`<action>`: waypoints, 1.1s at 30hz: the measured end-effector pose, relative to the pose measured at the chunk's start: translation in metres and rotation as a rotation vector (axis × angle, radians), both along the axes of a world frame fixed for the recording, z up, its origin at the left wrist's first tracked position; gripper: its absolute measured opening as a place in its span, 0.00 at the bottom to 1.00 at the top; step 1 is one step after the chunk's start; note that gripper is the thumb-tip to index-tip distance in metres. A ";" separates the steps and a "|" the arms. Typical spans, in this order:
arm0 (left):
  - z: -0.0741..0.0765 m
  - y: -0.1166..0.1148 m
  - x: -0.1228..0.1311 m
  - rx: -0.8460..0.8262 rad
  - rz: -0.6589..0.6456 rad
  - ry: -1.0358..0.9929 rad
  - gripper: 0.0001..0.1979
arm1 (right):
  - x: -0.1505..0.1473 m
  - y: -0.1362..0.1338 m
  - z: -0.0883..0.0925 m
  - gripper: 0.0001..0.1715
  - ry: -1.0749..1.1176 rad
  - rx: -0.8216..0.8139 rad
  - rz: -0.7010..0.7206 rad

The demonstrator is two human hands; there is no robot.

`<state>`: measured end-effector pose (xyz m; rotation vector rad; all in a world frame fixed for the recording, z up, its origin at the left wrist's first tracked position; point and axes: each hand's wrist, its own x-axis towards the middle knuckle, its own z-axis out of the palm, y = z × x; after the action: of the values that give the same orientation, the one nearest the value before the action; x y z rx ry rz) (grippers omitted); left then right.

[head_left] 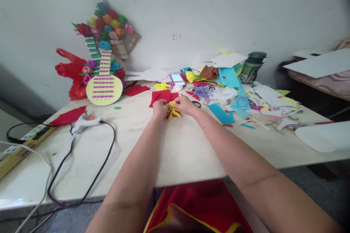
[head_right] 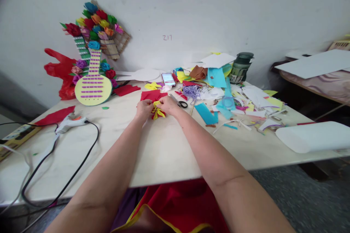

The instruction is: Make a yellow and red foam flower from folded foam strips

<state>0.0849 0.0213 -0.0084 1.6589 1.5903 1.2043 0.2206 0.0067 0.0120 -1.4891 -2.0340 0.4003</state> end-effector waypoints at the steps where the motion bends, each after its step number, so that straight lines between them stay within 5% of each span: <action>1: 0.000 0.000 0.000 0.005 0.001 0.010 0.03 | 0.001 0.001 -0.001 0.11 0.000 -0.006 0.003; 11: 0.000 -0.001 0.006 0.123 0.003 0.178 0.07 | 0.000 0.002 0.003 0.09 -0.193 -0.019 -0.035; 17: 0.000 0.001 0.005 0.106 0.039 0.192 0.06 | -0.005 -0.008 0.007 0.11 -0.368 0.109 -0.035; 22: 0.000 0.002 0.001 0.085 0.058 0.051 0.06 | -0.010 -0.015 0.008 0.15 -0.505 0.240 0.068; 28: -0.002 0.001 -0.004 -0.037 -0.048 -0.390 0.11 | -0.012 -0.014 0.001 0.17 -0.555 0.415 0.175; 33: -0.009 0.008 -0.006 -0.024 -0.020 -0.364 0.10 | -0.012 -0.013 0.000 0.17 -0.519 0.370 0.138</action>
<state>0.0788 0.0297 -0.0172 1.3433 1.3517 1.3794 0.2088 -0.0059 0.0116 -1.3131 -2.4451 -0.3382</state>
